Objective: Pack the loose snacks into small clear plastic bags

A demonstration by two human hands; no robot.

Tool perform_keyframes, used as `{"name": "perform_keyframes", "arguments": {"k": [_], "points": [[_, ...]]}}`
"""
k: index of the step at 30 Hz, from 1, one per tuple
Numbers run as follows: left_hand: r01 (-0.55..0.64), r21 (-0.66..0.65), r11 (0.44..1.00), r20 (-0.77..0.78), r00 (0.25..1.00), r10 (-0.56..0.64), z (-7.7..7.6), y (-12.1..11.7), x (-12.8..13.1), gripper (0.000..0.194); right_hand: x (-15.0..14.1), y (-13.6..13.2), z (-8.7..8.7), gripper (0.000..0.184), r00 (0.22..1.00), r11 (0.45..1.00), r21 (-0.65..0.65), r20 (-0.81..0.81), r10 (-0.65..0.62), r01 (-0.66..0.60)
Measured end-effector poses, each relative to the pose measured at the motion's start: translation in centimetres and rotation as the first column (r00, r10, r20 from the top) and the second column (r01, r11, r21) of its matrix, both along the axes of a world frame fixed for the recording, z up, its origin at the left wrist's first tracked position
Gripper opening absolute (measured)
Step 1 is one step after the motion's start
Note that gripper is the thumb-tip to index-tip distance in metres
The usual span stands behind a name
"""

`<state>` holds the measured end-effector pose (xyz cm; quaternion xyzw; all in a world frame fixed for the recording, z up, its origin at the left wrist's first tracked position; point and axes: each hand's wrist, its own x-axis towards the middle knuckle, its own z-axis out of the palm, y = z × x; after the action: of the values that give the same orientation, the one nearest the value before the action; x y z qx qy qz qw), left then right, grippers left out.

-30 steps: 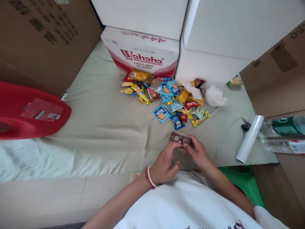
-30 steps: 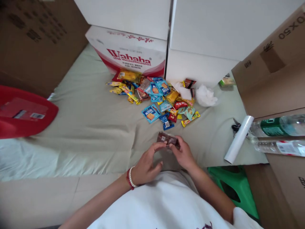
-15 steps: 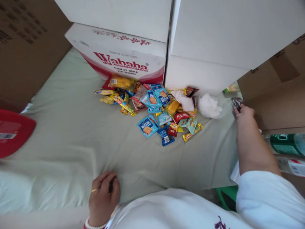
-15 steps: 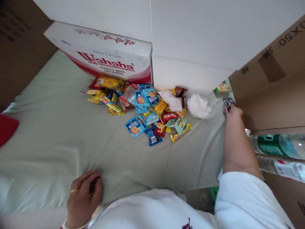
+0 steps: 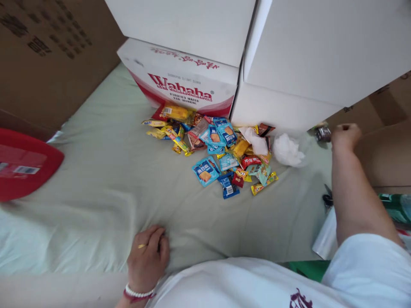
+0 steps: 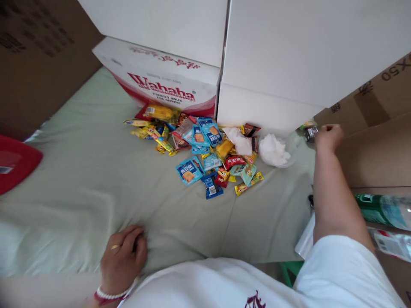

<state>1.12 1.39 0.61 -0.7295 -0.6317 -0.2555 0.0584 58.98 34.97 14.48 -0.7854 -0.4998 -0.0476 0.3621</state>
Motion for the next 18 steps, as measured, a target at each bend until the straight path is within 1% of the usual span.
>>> {"name": "perform_keyframes", "arguments": {"k": [1, 2, 3, 4, 5, 6, 8, 9, 10, 11, 12, 13, 14, 15, 16, 17, 18], "points": [[-0.003, 0.000, 1.000, 0.009, 1.000, 0.003, -0.1, -0.1, 0.0, 0.014, -1.5, -1.0, 0.7, 0.016, 1.000, 0.998, 0.055, 0.005, 0.018, -0.019], [-0.006, -0.005, 1.000, 0.019, 1.000, 0.006, -0.2, -0.2, -0.1, 0.014, -3.5, -2.1, 1.2, 0.016, 0.996, 0.993, 0.083, 0.005, 0.090, -0.090], [-0.009, -0.014, 1.000, 0.031, 0.999, 0.009, -0.3, -0.2, -0.1, 0.014, -5.8, -3.2, 1.4, 0.017, 0.978, 0.975, 0.078, 0.000, 0.209, -0.209], [-0.011, -0.027, 1.000, 0.043, 0.999, 0.012, -0.4, -0.3, -0.1, 0.014, -8.4, -4.2, 1.4, 0.018, 0.933, 0.933, 0.015, -0.013, 0.359, -0.359], [-0.011, -0.042, 0.999, 0.056, 0.998, 0.014, -0.4, -0.3, -0.1, 0.013, -11.1, -5.0, 1.1, 0.020, 0.870, 0.863, -0.113, -0.033, 0.493, -0.493], [-0.011, -0.057, 0.998, 0.072, 0.997, 0.015, -0.5, -0.4, -0.1, 0.013, -13.7, -5.5, 0.6, 0.021, 0.834, 0.808, -0.223, -0.043, 0.550, -0.545], [-0.012, -0.079, 0.997, 0.117, 0.993, 0.022, -0.5, -0.4, -0.1, 0.013, -18.1, -5.9, -0.9, 0.021, 0.821, 0.747, -0.418, 0.005, 0.571, -0.517], [-0.013, -0.087, 0.996, 0.151, 0.988, 0.027, -0.4, -0.5, -0.1, 0.013, -19.7, -5.8, -1.6, 0.018, 0.822, 0.729, -0.485, 0.037, 0.568, -0.483], [-0.011, -0.096, 0.995, 0.199, 0.980, 0.031, -0.3, -0.6, -0.2, 0.013, -20.7, -5.7, -2.2, 0.014, 0.823, 0.722, -0.523, 0.065, 0.564, -0.453], [-0.008, -0.108, 0.994, 0.260, 0.965, 0.036, -0.1, -0.7, -0.3, 0.014, -21.4, -5.7, -2.5, 0.010, 0.826, 0.726, -0.526, 0.076, 0.558, -0.442], [-0.007, -0.120, 0.993, 0.333, 0.942, 0.047, 0.1, -0.9, -0.4, 0.015, -21.7, -5.9, -2.7, 0.008, 0.835, 0.749, -0.486, 0.066, 0.546, -0.451], [-0.016, -0.130, 0.991, 0.411, 0.909, 0.069, 0.5, -1.1, -0.5, 0.016, -21.8, -6.5, -2.6, 0.010, 0.850, 0.783, -0.404, 0.026, 0.526, -0.472], [-0.031, -0.142, 0.989, 0.491, 0.866, 0.098, 0.9, -1.4, -0.5, 0.017, -21.9, -7.5, -2.4, 0.014, 0.860, 0.815, -0.297, -0.052, 0.507, -0.498], [-0.040, -0.164, 0.986, 0.569, 0.813, 0.127, 1.5, -1.6, -0.3, 0.017, -22.0, -8.9, -2.2, 0.018, 0.854, 0.836, -0.180, -0.166, 0.493, -0.518], [-0.027, -0.202, 0.979, 0.644, 0.750, 0.153, 2.1, -1.8, 0.1, 0.017, -22.4, -10.7, -2.0, 0.023, 0.820, 0.844, -0.078, -0.300, 0.487, -0.530], [0.015, -0.249, 0.968, 0.718, 0.673, 0.174, 2.8, -1.8, 0.6, 0.019, -23.1, -12.8, -1.9, 0.027, 0.755, 0.836, -0.012, -0.436, 0.489, -0.549], [0.089, -0.297, 0.951, 0.789, 0.584, 0.192, 3.6, -1.6, 1.4, 0.022, -24.1, -15.1, -1.9, 0.028, 0.678, 0.819, 0.022, -0.548, 0.490, -0.574]]}}
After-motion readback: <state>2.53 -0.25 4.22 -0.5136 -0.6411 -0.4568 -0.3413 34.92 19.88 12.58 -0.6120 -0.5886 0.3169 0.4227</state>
